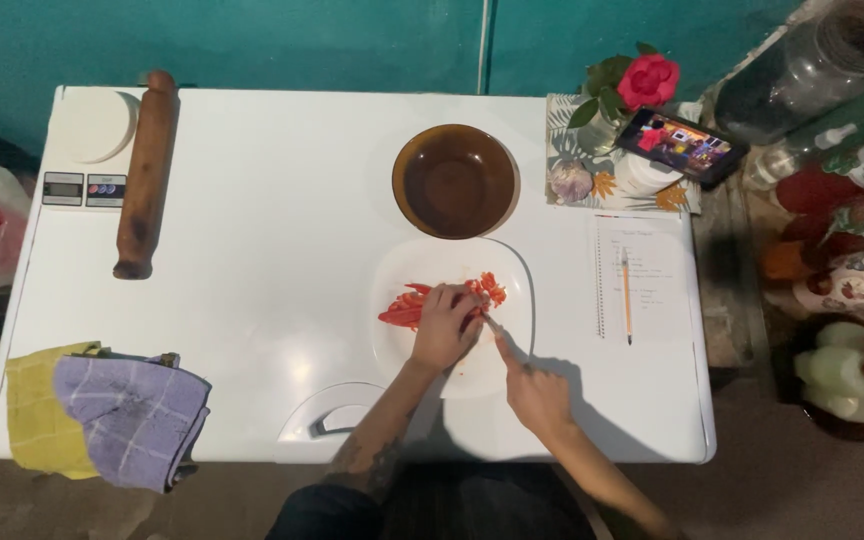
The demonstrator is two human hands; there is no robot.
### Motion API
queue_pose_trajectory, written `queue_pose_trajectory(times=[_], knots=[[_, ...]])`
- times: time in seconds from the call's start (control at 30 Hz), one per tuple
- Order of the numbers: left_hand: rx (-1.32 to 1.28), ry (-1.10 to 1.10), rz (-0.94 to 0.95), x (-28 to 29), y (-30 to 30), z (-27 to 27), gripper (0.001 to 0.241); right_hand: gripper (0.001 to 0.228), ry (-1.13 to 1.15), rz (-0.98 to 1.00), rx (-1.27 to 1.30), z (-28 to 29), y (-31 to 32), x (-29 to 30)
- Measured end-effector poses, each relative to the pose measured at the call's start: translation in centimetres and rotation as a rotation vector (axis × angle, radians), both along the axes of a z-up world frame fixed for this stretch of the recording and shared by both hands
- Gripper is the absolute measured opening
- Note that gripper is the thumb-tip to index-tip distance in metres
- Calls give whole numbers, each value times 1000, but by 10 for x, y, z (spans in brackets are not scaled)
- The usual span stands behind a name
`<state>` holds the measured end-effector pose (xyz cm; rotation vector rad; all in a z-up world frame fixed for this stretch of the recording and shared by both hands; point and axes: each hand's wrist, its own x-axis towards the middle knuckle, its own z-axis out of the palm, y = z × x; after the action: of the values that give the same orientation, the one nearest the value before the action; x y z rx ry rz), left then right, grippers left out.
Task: The recorder is using a knife to chop red peppers into small pieces on a white plate and then transfers them into a brown bowl.
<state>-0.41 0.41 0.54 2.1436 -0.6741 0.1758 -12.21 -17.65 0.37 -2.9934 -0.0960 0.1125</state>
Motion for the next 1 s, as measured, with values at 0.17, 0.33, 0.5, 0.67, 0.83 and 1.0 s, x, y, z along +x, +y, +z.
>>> queue_pose_trajectory(times=[0.17, 0.33, 0.5, 0.67, 0.83, 1.0], knots=[[4, -44, 25, 1, -1, -8, 31, 70, 53, -36, 15, 19, -9, -24], [-17, -25, 26, 0, -1, 1, 31, 60, 27, -147, 171, 33, -6, -29], [-80, 38, 13, 1, 1, -7, 43, 64, 26, -179, 235, 29, 18, -5], [-51, -11, -2, 2, 3, 5, 51, 72, 64, -148, 269, 11, 18, -12], [-49, 20, -17, 6, 3, -1, 47, 75, 103, -167, 250, 24, 18, -29], [-61, 19, -19, 6, 3, -7, 35, 73, 122, -161, 213, 7, 27, -29]])
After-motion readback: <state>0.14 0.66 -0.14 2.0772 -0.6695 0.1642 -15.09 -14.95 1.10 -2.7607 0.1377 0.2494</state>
